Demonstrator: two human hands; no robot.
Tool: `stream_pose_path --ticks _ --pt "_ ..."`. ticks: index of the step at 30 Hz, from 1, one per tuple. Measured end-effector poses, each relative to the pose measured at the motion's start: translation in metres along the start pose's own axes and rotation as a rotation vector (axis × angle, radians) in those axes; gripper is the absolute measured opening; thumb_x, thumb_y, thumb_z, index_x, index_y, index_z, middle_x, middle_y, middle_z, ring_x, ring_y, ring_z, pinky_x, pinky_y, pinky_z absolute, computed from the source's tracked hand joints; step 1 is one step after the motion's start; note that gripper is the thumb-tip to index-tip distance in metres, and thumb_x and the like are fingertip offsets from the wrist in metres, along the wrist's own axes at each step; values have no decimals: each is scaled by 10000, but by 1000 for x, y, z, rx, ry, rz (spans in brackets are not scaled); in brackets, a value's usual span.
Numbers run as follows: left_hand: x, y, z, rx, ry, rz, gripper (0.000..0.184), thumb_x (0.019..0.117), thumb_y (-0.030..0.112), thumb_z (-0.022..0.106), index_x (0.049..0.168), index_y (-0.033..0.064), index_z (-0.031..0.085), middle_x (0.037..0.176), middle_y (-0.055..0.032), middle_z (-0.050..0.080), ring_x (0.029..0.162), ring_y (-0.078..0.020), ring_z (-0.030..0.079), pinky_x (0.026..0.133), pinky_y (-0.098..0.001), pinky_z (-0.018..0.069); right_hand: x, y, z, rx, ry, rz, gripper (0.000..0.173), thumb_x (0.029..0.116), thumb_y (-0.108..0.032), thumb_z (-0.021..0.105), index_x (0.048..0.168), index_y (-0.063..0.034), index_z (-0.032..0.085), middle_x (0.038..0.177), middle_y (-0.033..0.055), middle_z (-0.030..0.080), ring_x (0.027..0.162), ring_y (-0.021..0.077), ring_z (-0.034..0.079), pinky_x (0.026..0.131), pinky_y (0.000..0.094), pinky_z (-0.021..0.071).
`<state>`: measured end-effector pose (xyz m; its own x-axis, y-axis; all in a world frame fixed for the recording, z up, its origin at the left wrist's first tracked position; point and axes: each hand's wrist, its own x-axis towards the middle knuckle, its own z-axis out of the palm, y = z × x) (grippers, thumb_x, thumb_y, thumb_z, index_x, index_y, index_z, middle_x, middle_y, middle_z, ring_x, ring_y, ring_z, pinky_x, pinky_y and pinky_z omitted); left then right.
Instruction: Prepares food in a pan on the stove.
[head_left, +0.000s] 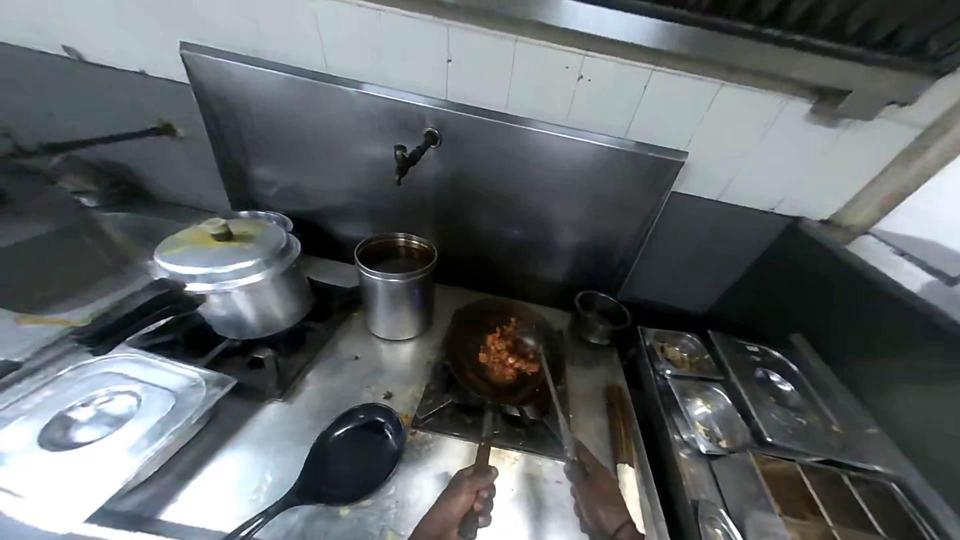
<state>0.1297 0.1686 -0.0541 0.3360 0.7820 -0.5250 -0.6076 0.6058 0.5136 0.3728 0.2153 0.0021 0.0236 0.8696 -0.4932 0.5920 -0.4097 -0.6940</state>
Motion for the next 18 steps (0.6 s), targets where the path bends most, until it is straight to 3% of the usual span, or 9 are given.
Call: stream_pose_path --ticks 4,8,10,12,13,14,15,16,18 --pt "-2 11 -11 28 -13 -35 94 1082 168 497 1121 84 518 627 23 467 433 -51 458 401 -186 441 21 -29 27 386 3 20 514 1109 -296 460 1585 -155 328 759 81 549 494 181 538 452 345 506" --pt "-4 27 -22 119 -7 -76 77 1074 158 501 1119 100 523 627 33 456 442 -52 449 414 -192 439 46 -52 40 547 -220 48 485 1111 -298 445 1575 -192 349 745 63 540 495 165 524 445 321 491" --pt "-6 41 -33 180 -9 -108 80 1071 166 512 1123 107 525 627 36 453 441 -48 448 410 -190 440 37 -49 30 382 -313 7 550 1095 -288 470 1613 -223 297 783 70 556 504 169 527 456 331 499" --pt "-10 60 -47 239 3 -140 97 1059 171 539 1134 110 544 629 35 461 440 -46 446 403 -188 432 23 -45 11 -25 -276 -95 591 1074 -296 519 1620 -203 310 863 100 609 567 197 579 524 359 537" --pt "-11 70 -54 267 3 -152 106 1054 168 547 1141 107 553 629 33 464 440 -46 443 401 -188 424 18 -47 -2 -321 -197 -151 592 1059 -333 543 1611 -227 356 992 130 676 702 239 654 656 407 576" --pt "-11 79 -61 293 -8 -161 107 1051 166 552 1140 108 558 628 35 466 437 -43 442 396 -185 422 14 -54 -12 -591 -107 -189 580 1048 -366 542 1600 -281 386 1162 146 709 938 296 706 861 484 572" --pt "-10 87 -67 314 -26 -175 102 1049 171 554 1134 115 561 624 41 463 434 -39 441 395 -180 421 14 -62 -21 -796 -23 -213 569 1050 -381 511 1600 -349 371 1285 160 679 1093 351 688 961 553 535" --pt "-8 92 -72 332 -40 -188 93 1049 177 553 1125 124 563 618 46 460 430 -34 438 391 -178 419 17 -71 -26 -933 64 -239 558 1052 -366 485 1596 -397 360 1331 180 651 1123 399 675 954 600 526" --pt "-8 97 -76 346 -47 -197 83 1051 173 546 1115 122 560 615 48 457 425 -31 431 388 -178 417 34 -88 -31 -1065 197 -239 566 1053 -309 481 1587 -444 349 1397 187 603 1155 430 650 933 609 533"
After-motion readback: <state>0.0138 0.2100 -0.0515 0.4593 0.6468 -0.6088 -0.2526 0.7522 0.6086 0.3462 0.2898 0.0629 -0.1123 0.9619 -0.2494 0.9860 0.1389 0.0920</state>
